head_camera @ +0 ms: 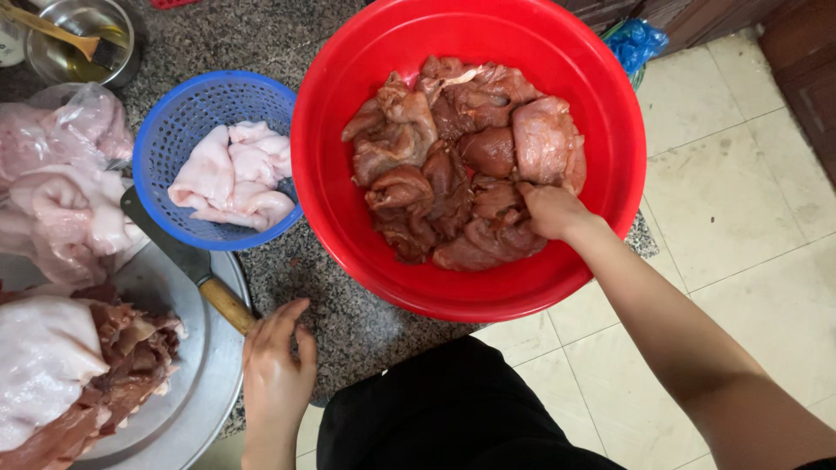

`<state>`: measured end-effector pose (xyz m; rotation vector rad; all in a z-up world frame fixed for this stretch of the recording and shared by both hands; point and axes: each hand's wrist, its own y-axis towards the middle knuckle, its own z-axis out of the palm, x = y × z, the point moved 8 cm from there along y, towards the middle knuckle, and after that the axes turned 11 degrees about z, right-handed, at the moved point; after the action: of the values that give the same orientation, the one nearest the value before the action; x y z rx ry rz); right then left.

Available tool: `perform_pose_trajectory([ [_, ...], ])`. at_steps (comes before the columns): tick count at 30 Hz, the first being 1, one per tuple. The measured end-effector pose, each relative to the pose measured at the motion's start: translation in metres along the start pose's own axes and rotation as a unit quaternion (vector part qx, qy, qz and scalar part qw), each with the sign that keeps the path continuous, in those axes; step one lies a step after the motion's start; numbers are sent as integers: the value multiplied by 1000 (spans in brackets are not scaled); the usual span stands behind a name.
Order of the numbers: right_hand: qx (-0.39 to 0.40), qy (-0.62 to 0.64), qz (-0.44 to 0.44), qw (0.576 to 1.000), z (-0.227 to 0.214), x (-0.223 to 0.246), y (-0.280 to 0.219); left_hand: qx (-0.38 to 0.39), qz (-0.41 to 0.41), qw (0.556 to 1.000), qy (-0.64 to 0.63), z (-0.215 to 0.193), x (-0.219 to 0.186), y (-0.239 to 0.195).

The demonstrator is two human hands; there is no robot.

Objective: The person assembles a vertical meat stack on a metal rod by hand, alternating layers of red meat and white fat. They pick up pieces of meat from a red basin and fat from a blue basket, placing them onto the rod to build a cylindrical shape. The person uses their hands to press and shape the meat around the rod.

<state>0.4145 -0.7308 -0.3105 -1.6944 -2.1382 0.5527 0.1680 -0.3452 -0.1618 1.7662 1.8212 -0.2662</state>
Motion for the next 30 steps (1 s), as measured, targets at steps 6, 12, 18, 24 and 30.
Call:
perform_pose_trajectory([
  [6,-2,-23,4,1000,-8,8,4,11,5,1000,-16,4,0,7],
  [12,-46,120,-14,992,-26,0,6,21,-3,1000,-9,3,-1,12],
  [18,-95,186,-29,977,-71,-1,-18,21,29,995,-90,2,-19,31],
  [24,-40,460,-100,882,-122,8,-46,59,-35,963,-261,28,-37,48],
  [30,70,662,-115,737,-153,46,-62,61,-78,842,-530,118,-59,98],
])
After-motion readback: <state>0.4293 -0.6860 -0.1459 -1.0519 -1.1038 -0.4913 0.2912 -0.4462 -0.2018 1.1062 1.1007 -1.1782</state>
